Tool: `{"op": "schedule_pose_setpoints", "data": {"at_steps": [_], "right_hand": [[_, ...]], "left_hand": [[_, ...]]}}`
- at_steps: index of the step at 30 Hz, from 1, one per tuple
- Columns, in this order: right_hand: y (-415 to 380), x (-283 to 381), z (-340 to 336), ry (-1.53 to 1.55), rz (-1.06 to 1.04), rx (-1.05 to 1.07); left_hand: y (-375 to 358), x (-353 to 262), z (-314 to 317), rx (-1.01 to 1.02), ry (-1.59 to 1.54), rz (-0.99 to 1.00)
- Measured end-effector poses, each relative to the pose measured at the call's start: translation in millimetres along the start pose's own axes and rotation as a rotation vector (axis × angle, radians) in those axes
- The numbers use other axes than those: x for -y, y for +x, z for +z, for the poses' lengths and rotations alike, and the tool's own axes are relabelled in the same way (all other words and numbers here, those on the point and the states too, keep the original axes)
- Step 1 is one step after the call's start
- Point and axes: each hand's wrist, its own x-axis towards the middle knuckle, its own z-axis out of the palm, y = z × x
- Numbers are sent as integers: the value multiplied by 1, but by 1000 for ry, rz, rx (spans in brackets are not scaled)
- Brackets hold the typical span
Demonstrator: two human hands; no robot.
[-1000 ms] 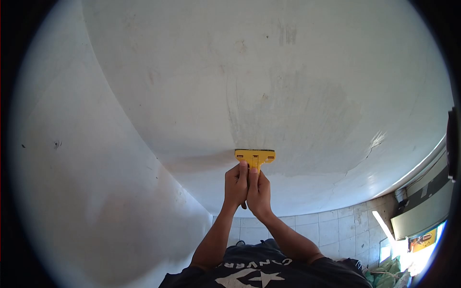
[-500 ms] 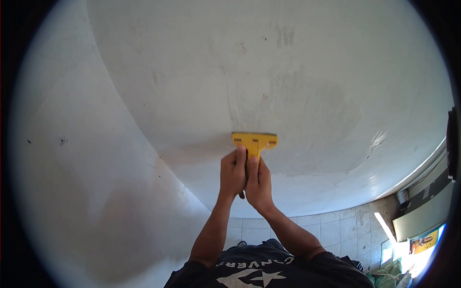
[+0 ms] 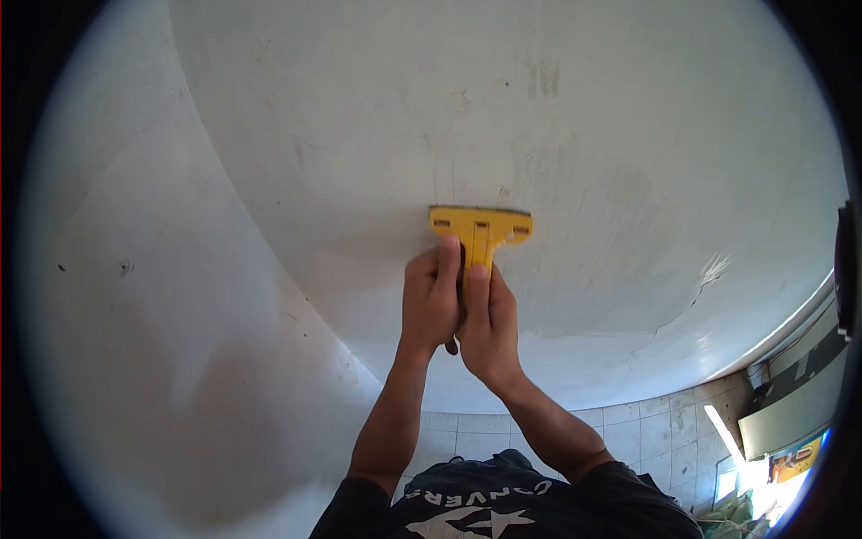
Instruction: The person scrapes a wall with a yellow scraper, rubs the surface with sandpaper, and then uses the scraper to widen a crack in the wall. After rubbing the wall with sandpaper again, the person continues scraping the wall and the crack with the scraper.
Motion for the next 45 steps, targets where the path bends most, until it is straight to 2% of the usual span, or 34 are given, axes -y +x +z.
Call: {"op": "schedule_pose_setpoints", "data": {"at_steps": [2, 5, 6, 9, 11, 15, 18, 20, 26, 29, 32, 35, 36, 40, 42, 45], "right_hand": [[-7, -11, 0, -4, -15, -67], [4, -1, -5, -74, -81, -22], [6, 16, -7, 34, 62, 45], [-2, 15, -5, 30, -1, 14], [-6, 14, -7, -4, -52, -5], [-4, 22, -8, 118, 99, 50], [-5, 13, -11, 30, 27, 33], [0, 22, -9, 45, 32, 45], [-9, 12, -10, 61, 61, 23], [7, 30, -3, 74, 38, 51], [-4, 23, -2, 40, 20, -6], [4, 32, -4, 12, 25, 19], [5, 32, -3, 17, 30, 14], [-8, 25, -2, 77, 102, -10], [-2, 30, -1, 74, 87, -27], [14, 48, 9, 78, -15, -18]], "left_hand": [[4, 2, 4, -4, 15, 41], [4, -3, 12, -36, -19, 110], [8, -16, 8, 52, -87, 44], [6, -21, 2, 146, -74, -52], [3, -19, 6, 135, -83, -84], [-1, -15, 4, 134, -72, -75], [-2, -16, 8, 122, -76, -73], [1, -22, 11, 93, -88, -4], [-6, -13, 11, 105, -92, -41], [9, -30, 7, 76, -119, -4], [-2, -32, 9, 58, -24, -80], [6, -31, 11, 55, -31, 69], [8, -45, 8, 85, -77, -17], [1, -27, 10, 97, -68, -38], [4, -21, 16, -2, 14, 112], [21, -69, 8, 78, -67, 45]]}}
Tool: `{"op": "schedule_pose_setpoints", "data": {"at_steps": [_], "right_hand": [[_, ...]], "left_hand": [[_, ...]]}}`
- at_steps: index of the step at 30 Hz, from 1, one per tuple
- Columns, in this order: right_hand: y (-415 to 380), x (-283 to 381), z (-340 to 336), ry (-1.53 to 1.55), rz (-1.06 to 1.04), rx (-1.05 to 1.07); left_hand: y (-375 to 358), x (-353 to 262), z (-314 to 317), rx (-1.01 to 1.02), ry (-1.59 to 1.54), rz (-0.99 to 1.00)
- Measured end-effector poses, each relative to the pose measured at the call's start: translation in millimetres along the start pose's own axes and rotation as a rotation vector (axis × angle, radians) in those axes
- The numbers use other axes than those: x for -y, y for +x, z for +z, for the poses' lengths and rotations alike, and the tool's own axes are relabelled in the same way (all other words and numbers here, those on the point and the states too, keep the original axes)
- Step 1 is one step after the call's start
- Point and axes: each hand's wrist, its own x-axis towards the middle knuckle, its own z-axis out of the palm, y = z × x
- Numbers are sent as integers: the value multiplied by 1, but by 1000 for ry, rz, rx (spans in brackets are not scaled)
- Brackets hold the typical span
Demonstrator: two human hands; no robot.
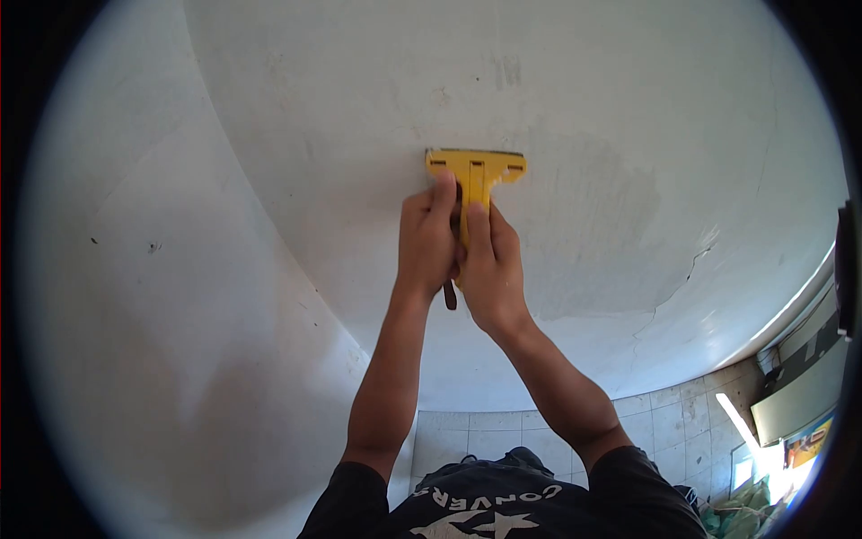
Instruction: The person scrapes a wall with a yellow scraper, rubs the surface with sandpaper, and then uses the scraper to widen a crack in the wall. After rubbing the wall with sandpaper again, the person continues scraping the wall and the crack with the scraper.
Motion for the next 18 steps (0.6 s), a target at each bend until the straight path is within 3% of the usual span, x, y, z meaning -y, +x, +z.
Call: {"op": "schedule_pose_setpoints", "data": {"at_steps": [4, 5, 8, 11, 14, 16, 18], "right_hand": [[-19, -11, -2, 3, -16, 6], [-22, -13, -3, -15, 16, -7], [-10, -2, 2, 121, 106, 43], [-21, -14, -1, 39, 74, 21], [-14, -16, -4, 15, 108, 10], [-14, -14, -1, 155, 155, 5], [-28, -30, -2, 52, 120, -19]], "left_hand": [[-25, 31, -2, -35, 40, -78], [-23, 49, -4, -16, -33, -18], [-14, 11, -7, 40, -132, -74], [-30, 32, -6, -7, -66, -140], [-22, 24, -8, 36, -47, -118], [-20, 30, -10, 32, -59, -112], [-27, 40, -10, 22, -78, -85]]}}
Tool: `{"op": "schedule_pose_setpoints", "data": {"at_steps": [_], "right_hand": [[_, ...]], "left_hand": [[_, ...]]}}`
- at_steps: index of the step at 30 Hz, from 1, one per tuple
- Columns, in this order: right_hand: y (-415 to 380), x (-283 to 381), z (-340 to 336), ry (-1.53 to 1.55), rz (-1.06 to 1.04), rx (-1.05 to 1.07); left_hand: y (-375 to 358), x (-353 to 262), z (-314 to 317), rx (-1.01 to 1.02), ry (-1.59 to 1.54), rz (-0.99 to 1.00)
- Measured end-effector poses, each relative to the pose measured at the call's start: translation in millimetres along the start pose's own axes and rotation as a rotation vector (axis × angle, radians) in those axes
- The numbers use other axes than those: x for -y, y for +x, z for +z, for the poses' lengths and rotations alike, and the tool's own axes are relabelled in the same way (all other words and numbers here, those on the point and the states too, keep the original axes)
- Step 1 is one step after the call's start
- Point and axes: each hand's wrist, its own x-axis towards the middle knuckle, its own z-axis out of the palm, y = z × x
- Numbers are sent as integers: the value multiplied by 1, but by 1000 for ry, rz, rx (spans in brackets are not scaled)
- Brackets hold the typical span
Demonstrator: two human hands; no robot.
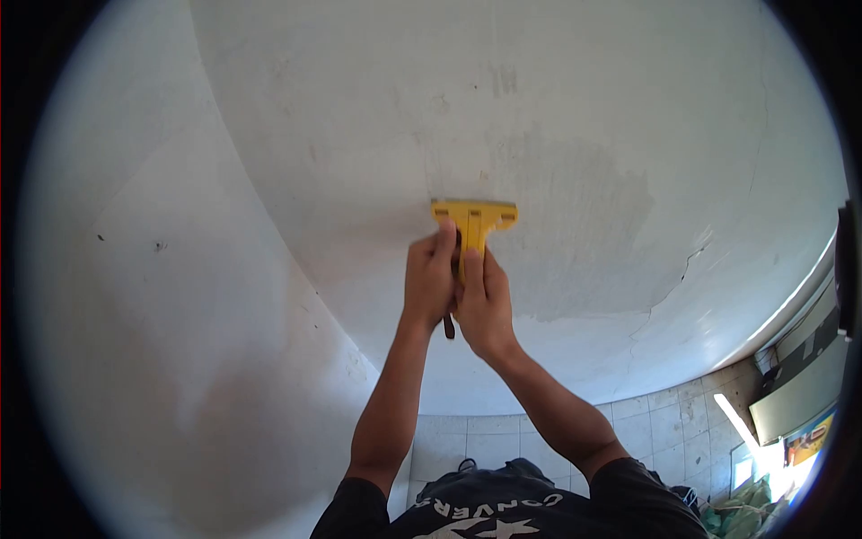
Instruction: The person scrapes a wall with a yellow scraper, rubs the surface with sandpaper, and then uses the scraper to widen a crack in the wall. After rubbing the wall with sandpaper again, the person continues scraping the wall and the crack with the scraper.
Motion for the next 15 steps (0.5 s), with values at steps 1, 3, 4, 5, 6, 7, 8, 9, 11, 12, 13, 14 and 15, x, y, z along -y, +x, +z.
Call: {"op": "schedule_pose_setpoints", "data": {"at_steps": [1, 3, 4, 5, 6, 7, 8, 9, 11, 12, 13, 14, 15], "right_hand": [[1, -1, 0, -100, -62, -29], [8, 7, -1, -132, -64, -13], [11, 11, -1, -158, -54, -13], [16, 16, 2, -158, -50, -15], [23, 23, 7, -89, -53, 12], [26, 27, 8, -22, -62, 39], [22, 22, 4, -23, -63, 35], [14, 11, -2, -71, -71, 8], [1, -3, -11, -113, -58, -76], [5, 4, -13, -116, -72, -72], [7, 14, -15, -80, -81, -41], [9, 22, -15, -44, -81, -14], [16, 28, -12, 33, -100, -20]], "left_hand": [[-5, 7, 1, -25, 38, -3], [0, 17, 3, -67, 57, 30], [6, 1, 6, -64, 58, 38], [11, -17, 7, -61, 53, 58], [15, -28, 6, -56, 51, 69], [19, -28, 2, 9, -38, 41], [16, -21, 4, 13, -39, 40], [9, -9, 8, -38, 28, 39], [2, 26, 13, -90, 121, 96], [6, 18, 15, -87, 119, 110], [7, 4, 19, -38, 76, 59], [8, -8, 21, 10, 34, 0], [16, -17, 23, 39, 46, 21]]}}
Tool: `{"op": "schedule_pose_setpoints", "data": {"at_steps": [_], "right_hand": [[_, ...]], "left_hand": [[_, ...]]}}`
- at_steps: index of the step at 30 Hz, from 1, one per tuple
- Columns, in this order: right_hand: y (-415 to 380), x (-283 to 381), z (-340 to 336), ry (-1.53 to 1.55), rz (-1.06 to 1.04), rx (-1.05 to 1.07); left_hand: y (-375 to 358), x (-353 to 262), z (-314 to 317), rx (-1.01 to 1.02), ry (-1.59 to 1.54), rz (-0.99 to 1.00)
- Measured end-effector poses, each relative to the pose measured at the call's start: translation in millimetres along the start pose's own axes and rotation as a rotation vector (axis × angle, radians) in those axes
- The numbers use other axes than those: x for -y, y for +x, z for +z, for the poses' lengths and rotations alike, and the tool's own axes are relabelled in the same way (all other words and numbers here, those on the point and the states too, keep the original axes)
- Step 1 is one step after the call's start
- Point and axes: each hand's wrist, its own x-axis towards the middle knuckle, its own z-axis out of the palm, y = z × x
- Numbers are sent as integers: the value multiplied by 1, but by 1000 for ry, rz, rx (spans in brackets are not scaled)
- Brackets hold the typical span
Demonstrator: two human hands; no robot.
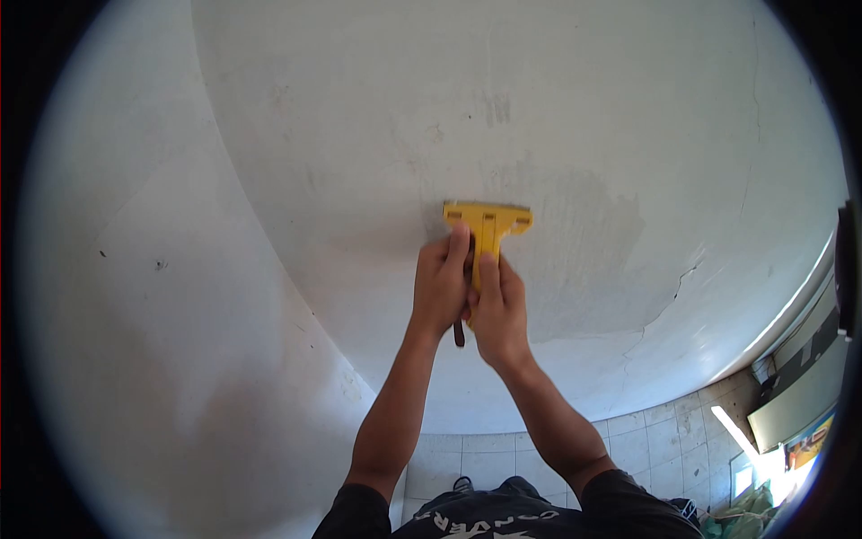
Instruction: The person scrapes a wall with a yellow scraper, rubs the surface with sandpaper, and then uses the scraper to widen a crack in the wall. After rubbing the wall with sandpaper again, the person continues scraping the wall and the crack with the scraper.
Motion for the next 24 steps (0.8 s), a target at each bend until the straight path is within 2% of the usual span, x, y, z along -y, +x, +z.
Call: {"op": "schedule_pose_setpoints", "data": {"at_steps": [4, 7, 8, 12, 15, 21, 24], "right_hand": [[-1, 1, -7, 9, 0, 12], [-2, 6, -7, -42, 94, 14], [5, 9, -5, -21, 37, 34], [0, 10, -2, -52, 42, 20], [2, 6, -7, -71, 133, 9], [1, 5, -3, -141, 47, -1], [13, 18, 4, -96, -7, 13]], "left_hand": [[-7, 12, 9, -38, -23, 36], [-4, 6, 9, -33, -71, 17], [1, -1, 7, -21, -88, 23], [-6, 5, 5, -16, -85, -23], [-3, 3, 8, -43, -68, 41], [-4, 12, 6, -39, -44, 35], [14, -20, 4, -22, 7, 87]]}}
